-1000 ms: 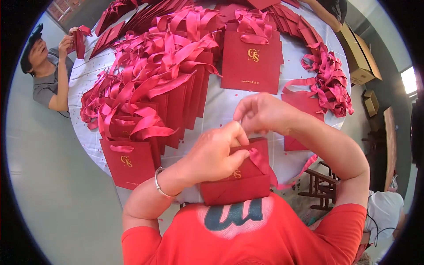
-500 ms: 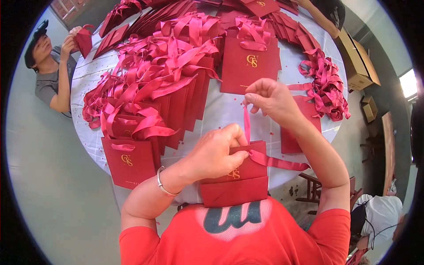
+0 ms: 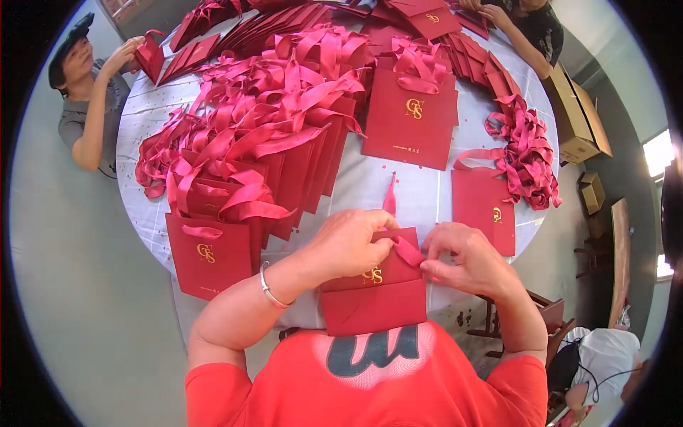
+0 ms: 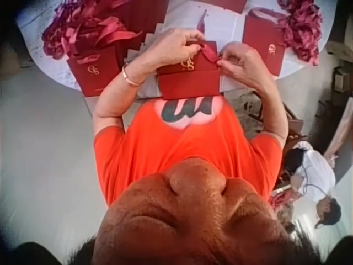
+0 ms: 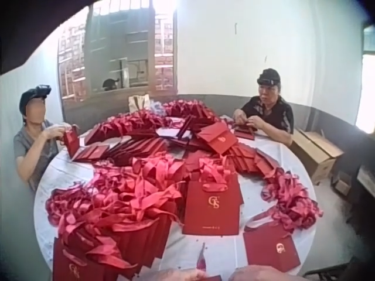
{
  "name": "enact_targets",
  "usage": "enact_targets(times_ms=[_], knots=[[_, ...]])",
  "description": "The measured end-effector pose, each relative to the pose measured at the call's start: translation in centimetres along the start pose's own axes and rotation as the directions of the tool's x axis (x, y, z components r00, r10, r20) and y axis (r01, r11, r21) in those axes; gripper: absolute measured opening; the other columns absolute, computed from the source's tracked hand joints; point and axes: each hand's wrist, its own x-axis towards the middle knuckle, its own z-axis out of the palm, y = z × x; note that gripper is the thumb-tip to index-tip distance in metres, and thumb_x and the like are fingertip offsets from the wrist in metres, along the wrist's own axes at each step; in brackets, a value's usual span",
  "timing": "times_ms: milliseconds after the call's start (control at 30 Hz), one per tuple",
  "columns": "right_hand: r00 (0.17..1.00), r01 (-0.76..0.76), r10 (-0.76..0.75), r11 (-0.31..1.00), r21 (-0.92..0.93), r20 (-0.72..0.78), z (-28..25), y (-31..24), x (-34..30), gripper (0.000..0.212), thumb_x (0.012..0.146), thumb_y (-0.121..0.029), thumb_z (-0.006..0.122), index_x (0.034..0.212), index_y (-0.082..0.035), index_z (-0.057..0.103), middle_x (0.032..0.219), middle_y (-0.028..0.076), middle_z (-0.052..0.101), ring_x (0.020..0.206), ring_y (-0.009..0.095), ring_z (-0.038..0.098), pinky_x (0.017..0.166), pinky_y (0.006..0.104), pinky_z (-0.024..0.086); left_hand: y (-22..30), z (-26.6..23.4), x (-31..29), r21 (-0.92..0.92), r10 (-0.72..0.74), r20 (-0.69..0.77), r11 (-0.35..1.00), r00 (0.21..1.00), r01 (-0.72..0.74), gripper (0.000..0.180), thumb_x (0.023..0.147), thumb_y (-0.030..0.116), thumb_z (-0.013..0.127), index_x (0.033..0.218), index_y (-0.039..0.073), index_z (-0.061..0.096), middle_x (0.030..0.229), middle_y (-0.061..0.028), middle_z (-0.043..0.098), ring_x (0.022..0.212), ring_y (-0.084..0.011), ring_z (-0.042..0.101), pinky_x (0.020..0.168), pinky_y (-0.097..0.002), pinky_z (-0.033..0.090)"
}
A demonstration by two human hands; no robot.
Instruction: The person attaches ribbon handles to paper gift bags by hand, threading ribbons into slits on each bag and folding the bags.
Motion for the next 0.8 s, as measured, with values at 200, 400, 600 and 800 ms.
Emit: enact_targets(times_ms=[200, 400, 600, 800], knots=[[0.879, -0.435, 0.470, 0.716, 0.546, 0.083, -1.0, -1.1, -1.7, 0.011, 0.092, -0.009, 0.067, 0.095, -0.002, 0.059, 0.073, 0.001, 0.064, 0.066, 0.006, 0.061, 0.055, 0.0243, 0.046, -0.7, 0.3, 0.6, 0.004, 0.053, 0.025, 0.999, 0.998, -0.053, 0.020, 0.085, 0.008, 0.066, 0.103, -0.002, 0.066, 0.086, -0.0099, 0.071, 0.082, -0.0127, 0.066, 0.072, -0.0309, 0.053], [0.971, -0.176, 0.228, 0.513, 0.840, 0.064, -1.8, -1.2, -4.5, 0.008, 0.091, -0.002, 0.067, 0.098, 0.000, 0.063, 0.077, 0.004, 0.067, 0.063, 0.007, 0.061, 0.055, 0.0235, 0.049, -0.5, 0.2, -0.1, -0.209, -0.058, -0.001, 0.976, 0.998, 0.057, 0.017, 0.085, 0.004, 0.065, 0.100, -0.004, 0.067, 0.083, -0.0093, 0.072, 0.076, -0.0104, 0.065, 0.067, -0.0268, 0.051], [0.985, -0.009, 0.165, 0.312, 0.950, -0.045, -2.5, -2.3, -7.4, 0.011, 0.089, 0.000, 0.067, 0.098, 0.005, 0.066, 0.077, 0.012, 0.067, 0.062, 0.013, 0.062, 0.044, 0.0264, 0.045, 0.6, 0.7, 0.4, -0.311, -0.074, 0.051, 0.947, 0.996, 0.086, 0.013, 0.087, -0.002, 0.062, 0.099, -0.005, 0.066, 0.087, -0.0051, 0.071, 0.078, -0.0074, 0.063, 0.066, -0.0224, 0.050], [0.881, 0.467, 0.004, 0.165, 0.869, -0.474, -0.7, -1.4, -6.2, 0.035, 0.084, -0.003, 0.066, 0.118, 0.004, 0.064, 0.088, 0.016, 0.066, 0.073, 0.024, 0.063, 0.068, 0.0359, 0.051, -0.1, 0.3, 0.1, -0.408, -0.103, 0.036, 0.906, 0.994, 0.109, 0.013, 0.088, -0.006, 0.061, 0.100, -0.005, 0.065, 0.089, -0.0057, 0.071, 0.077, -0.0087, 0.064, 0.066, -0.0218, 0.051]])
